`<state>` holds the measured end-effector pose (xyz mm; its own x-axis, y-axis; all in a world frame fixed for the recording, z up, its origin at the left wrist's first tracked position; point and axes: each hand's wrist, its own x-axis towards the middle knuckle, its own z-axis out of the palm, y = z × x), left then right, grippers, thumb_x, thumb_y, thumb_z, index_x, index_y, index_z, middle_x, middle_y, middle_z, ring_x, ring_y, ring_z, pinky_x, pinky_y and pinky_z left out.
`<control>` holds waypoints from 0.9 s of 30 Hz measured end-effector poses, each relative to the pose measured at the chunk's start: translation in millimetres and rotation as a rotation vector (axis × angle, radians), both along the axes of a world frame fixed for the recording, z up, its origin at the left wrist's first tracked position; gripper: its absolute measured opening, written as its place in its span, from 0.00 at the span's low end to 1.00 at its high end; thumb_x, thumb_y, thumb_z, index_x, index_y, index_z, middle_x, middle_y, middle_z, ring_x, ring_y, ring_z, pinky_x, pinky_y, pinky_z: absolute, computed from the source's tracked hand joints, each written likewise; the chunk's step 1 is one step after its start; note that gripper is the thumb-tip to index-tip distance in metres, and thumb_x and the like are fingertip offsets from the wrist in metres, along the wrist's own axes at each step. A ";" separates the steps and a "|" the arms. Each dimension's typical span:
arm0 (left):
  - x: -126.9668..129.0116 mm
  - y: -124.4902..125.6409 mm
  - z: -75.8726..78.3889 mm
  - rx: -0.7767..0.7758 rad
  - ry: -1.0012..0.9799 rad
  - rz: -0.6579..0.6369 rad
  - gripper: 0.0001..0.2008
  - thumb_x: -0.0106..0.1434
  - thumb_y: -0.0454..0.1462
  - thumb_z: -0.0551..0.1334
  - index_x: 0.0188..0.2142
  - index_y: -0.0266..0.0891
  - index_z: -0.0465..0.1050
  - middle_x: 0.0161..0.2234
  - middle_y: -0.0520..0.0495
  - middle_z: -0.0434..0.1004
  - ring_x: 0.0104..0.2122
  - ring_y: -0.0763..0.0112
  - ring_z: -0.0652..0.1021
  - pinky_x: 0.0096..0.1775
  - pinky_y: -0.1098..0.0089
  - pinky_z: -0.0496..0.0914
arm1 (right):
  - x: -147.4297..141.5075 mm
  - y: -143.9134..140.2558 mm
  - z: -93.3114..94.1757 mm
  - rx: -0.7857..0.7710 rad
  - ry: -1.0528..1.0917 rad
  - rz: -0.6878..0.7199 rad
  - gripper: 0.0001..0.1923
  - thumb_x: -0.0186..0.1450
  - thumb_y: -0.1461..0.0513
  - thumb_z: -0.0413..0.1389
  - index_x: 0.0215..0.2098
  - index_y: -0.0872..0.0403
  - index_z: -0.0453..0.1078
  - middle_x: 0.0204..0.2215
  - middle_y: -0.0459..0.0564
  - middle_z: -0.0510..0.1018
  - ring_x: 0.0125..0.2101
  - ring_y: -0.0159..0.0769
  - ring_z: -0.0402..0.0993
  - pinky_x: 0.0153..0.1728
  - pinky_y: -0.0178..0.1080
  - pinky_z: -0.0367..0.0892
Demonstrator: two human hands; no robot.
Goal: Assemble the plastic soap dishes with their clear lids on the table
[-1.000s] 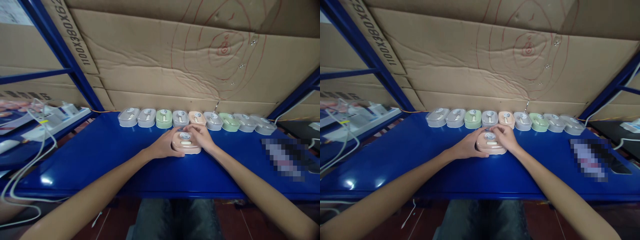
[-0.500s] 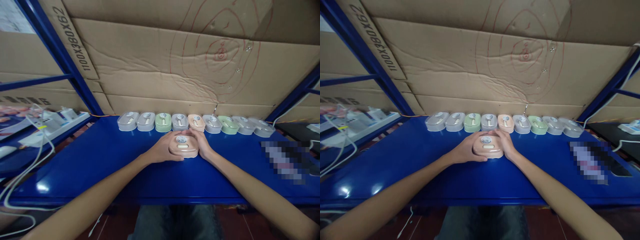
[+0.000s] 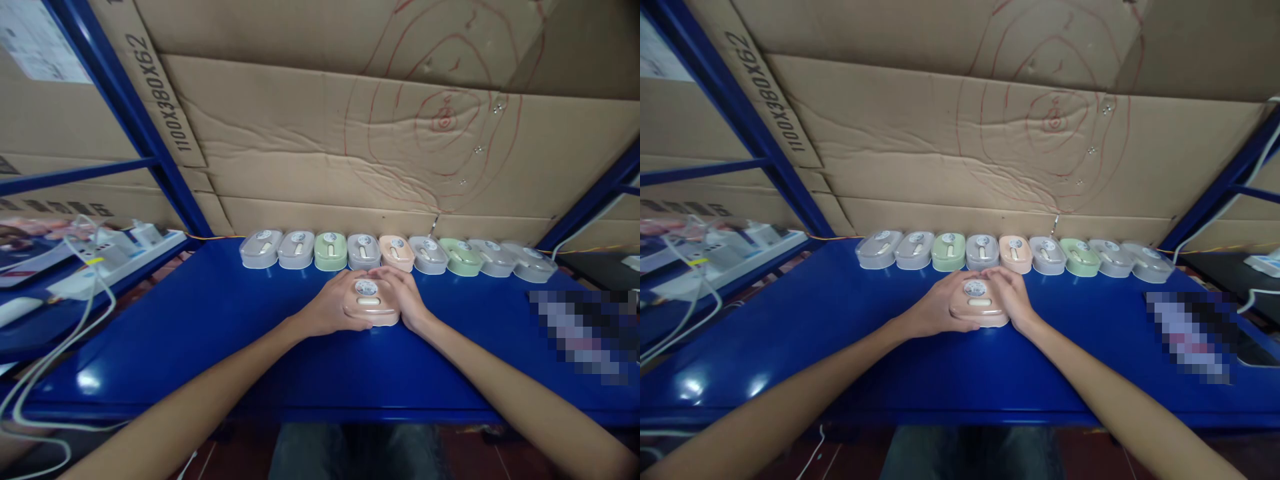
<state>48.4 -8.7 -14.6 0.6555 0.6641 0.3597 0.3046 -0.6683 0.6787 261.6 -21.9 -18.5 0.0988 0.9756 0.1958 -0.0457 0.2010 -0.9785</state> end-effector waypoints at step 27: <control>9.7 -6.6 10.0 -0.991 -0.639 0.149 0.38 0.55 0.48 0.83 0.61 0.38 0.77 0.58 0.34 0.83 0.55 0.48 0.84 0.48 0.59 0.82 | -9.9 -7.6 6.5 -0.074 0.213 0.017 0.27 0.56 0.42 0.76 0.44 0.49 0.82 0.41 0.48 0.87 0.44 0.46 0.82 0.47 0.43 0.74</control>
